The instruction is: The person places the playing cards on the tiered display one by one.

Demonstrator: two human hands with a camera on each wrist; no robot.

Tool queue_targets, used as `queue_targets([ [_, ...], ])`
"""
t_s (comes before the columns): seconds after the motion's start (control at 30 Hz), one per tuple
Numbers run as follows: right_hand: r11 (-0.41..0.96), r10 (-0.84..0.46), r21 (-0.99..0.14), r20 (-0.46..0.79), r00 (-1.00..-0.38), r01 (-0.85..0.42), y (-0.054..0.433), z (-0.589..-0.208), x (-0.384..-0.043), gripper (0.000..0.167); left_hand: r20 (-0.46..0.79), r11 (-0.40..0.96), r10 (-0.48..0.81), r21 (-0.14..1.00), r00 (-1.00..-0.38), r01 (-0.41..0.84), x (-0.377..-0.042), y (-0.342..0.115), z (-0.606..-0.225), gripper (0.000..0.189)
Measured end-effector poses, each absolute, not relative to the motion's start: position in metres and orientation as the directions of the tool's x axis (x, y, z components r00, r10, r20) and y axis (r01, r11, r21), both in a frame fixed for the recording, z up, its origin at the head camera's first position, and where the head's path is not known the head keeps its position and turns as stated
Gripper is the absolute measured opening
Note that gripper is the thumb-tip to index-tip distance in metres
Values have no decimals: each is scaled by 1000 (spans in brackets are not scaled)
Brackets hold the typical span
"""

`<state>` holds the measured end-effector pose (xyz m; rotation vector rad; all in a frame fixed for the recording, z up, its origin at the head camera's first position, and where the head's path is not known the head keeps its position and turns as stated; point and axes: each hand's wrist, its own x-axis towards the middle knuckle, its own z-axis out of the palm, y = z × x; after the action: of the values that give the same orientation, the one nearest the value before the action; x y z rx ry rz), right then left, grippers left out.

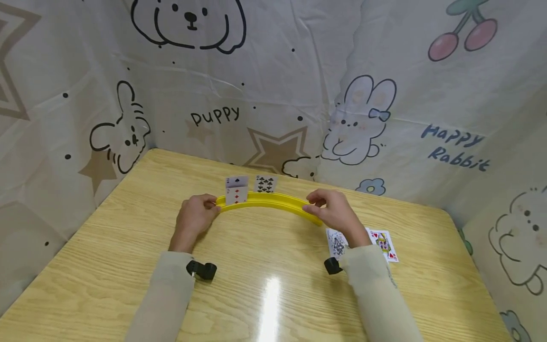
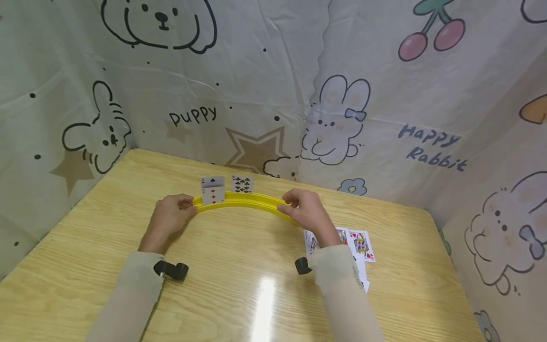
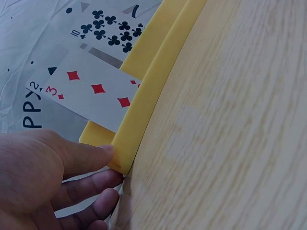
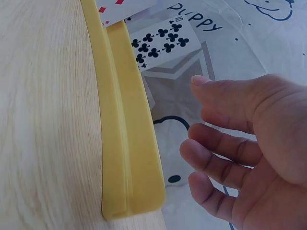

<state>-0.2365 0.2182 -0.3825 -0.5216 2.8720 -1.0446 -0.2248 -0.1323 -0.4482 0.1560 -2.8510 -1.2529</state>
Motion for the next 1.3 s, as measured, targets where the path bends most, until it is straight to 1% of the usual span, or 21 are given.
queue_targets([
  [0.2,734,-299,-627,46,-953,-260,227,-384,-231,35,-14,672,-103,736,-995,-80,-225,-132,-449,36],
  [0.47,756,-263,-615,31,-964,-226,240,-384,-225,33,-8,678,-99,731,-995,-73,-226,-132,-450,36],
  [0.63,754,-221,-637,-14,-975,-161,249,-386,-222,36,-4,685,-97,725,-995,-70,-226,-132,-450,37],
  [0.73,764,-201,-632,-37,-979,-133,254,-387,-220,37,1,686,-96,724,-995,-66,-226,-132,-450,37],
  [1.0,792,-205,-592,-30,-978,-148,269,-395,-219,39,11,687,-94,724,-995,-57,-227,-132,-449,36],
  [1.3,817,-185,-564,-63,-981,-117,278,-402,-214,38,-5,686,-95,724,-996,-69,-227,-132,-449,36],
])
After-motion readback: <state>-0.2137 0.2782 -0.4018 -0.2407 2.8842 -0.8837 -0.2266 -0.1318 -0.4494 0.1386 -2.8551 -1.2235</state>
